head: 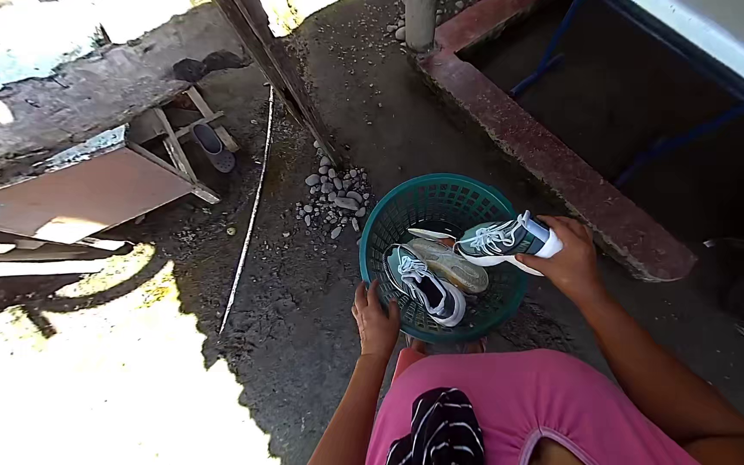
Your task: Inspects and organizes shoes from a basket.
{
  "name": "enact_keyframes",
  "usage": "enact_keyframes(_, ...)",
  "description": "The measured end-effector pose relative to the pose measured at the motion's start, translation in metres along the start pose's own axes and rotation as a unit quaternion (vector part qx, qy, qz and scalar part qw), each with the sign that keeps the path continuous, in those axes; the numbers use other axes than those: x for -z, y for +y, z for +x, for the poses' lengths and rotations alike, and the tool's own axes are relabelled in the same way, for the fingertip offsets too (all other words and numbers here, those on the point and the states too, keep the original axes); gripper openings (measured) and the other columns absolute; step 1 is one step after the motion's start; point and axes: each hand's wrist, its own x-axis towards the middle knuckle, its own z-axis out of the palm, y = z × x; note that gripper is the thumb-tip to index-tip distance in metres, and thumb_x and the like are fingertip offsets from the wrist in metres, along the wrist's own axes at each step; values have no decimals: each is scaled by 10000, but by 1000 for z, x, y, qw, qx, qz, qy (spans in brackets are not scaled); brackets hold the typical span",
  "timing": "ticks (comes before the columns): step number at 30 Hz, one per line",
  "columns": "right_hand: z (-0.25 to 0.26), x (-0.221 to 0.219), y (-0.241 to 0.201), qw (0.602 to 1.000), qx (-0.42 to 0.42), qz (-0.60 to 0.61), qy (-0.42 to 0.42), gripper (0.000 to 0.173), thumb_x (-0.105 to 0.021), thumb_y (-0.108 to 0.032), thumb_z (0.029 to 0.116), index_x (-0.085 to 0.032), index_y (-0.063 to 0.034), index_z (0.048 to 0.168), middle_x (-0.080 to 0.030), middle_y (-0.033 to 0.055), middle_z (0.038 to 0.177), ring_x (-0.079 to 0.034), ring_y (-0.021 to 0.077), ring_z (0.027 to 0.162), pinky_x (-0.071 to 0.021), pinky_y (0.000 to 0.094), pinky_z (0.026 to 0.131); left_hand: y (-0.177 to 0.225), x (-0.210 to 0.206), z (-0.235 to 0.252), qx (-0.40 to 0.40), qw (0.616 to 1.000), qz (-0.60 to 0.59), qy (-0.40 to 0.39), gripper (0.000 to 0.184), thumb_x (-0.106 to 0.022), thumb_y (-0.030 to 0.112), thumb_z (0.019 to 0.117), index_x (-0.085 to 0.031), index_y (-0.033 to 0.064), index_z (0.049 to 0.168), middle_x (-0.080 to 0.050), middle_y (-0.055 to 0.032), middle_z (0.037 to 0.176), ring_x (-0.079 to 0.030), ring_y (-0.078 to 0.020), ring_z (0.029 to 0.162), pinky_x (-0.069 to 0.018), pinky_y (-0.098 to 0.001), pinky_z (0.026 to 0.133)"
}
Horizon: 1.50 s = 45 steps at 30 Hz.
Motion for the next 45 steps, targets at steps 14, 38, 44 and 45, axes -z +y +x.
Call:
enact_keyframes(14, 9, -139, -37, 952, -124, 272, -71, 698, -907, -246, 720, -638, 0, 1316, -639, 206, 1289, -604, 263, 1202, -504, 408, 1030, -21, -1, 45, 100, 991, -85, 7, 751, -700, 230, 939, -353, -18, 1556, -287, -356, 1589, -373, -522, 1429, -376, -609, 1135)
enact_keyframes(38, -16, -190, 76, 849, -162, -103, -493, 1273, -959, -166, 671, -132, 16, 1622, -222, 260, 1663, -314, 418, 1506, -302, 534, 1217, -35, -34, 29, 114, 984, -127, -48, 870, -648, 139, 964, -93, -48, 1607, -451, -316, 1513, -567, -364, 1332, -455, -471, 1122)
enact_keyframes(44, -15, -205, 80, 853, -195, -144, -462, 1311, -971, -375, 641, -182, -49, 1635, -303, 260, 1628, -383, 442, 1456, -355, 587, 1168, -32, -34, 29, 122, 984, -121, -50, 863, -648, 136, 975, -90, -30, 1611, -529, -312, 1436, -635, -365, 1229, -501, -483, 1060)
enact_keyframes(45, -14, -206, 84, 856, -188, -138, -462, 1294, -968, -371, 641, -200, -48, 1631, -351, 268, 1594, -415, 440, 1432, -374, 591, 1155, -31, -35, 29, 123, 984, -117, -51, 860, -644, 134, 976, -90, -29, 1612, -535, -308, 1430, -639, -363, 1219, -504, -484, 1052)
